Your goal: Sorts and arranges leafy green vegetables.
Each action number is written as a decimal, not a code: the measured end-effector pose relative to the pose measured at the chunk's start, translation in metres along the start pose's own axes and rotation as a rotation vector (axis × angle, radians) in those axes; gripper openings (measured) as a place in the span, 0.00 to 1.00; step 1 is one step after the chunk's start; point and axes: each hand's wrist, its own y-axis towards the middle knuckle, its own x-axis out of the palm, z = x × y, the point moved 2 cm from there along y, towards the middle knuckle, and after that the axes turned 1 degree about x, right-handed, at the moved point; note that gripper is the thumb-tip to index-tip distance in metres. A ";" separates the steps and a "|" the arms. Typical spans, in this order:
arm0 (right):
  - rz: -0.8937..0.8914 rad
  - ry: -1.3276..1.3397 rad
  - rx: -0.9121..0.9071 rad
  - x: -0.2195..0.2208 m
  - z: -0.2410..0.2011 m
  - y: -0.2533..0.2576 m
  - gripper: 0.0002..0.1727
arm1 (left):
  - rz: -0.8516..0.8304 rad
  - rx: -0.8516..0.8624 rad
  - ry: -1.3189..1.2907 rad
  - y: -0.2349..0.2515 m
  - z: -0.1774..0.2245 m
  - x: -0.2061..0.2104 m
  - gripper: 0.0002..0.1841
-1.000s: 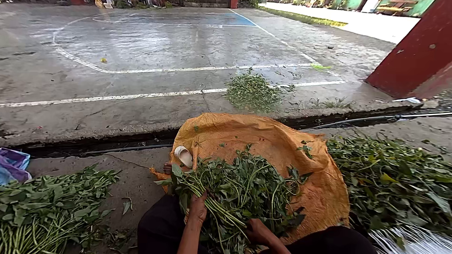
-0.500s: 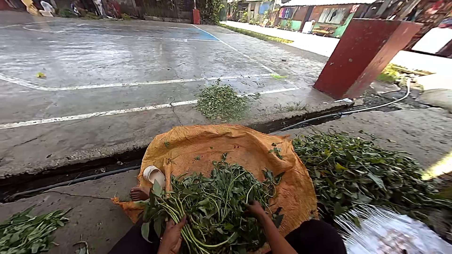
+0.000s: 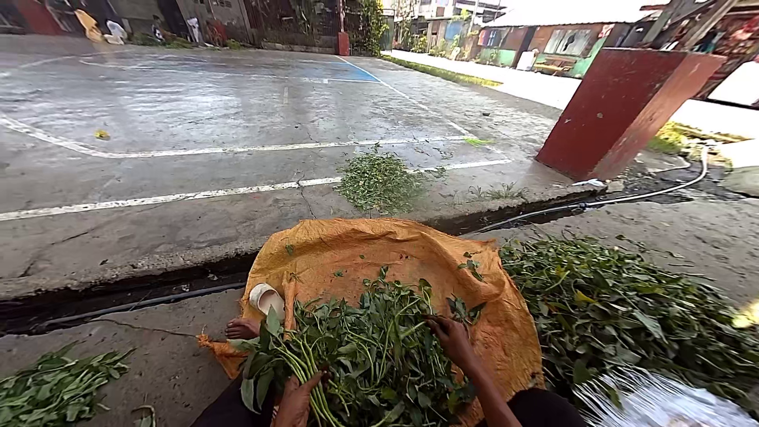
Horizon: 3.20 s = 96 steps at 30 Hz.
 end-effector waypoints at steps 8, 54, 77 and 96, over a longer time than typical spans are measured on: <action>0.318 0.269 0.023 0.073 0.007 -0.033 0.28 | -0.090 0.026 0.100 0.000 -0.008 -0.001 0.16; -0.592 -0.160 -0.001 0.153 -0.052 -0.062 0.26 | -0.026 0.010 0.164 -0.012 0.000 0.021 0.15; -1.124 -0.165 0.035 0.163 -0.016 -0.088 0.23 | 0.169 0.114 -0.237 0.001 0.035 -0.016 0.13; -0.267 0.191 0.069 0.153 -0.044 -0.031 0.19 | 0.363 0.661 -0.904 -0.021 0.101 -0.121 0.22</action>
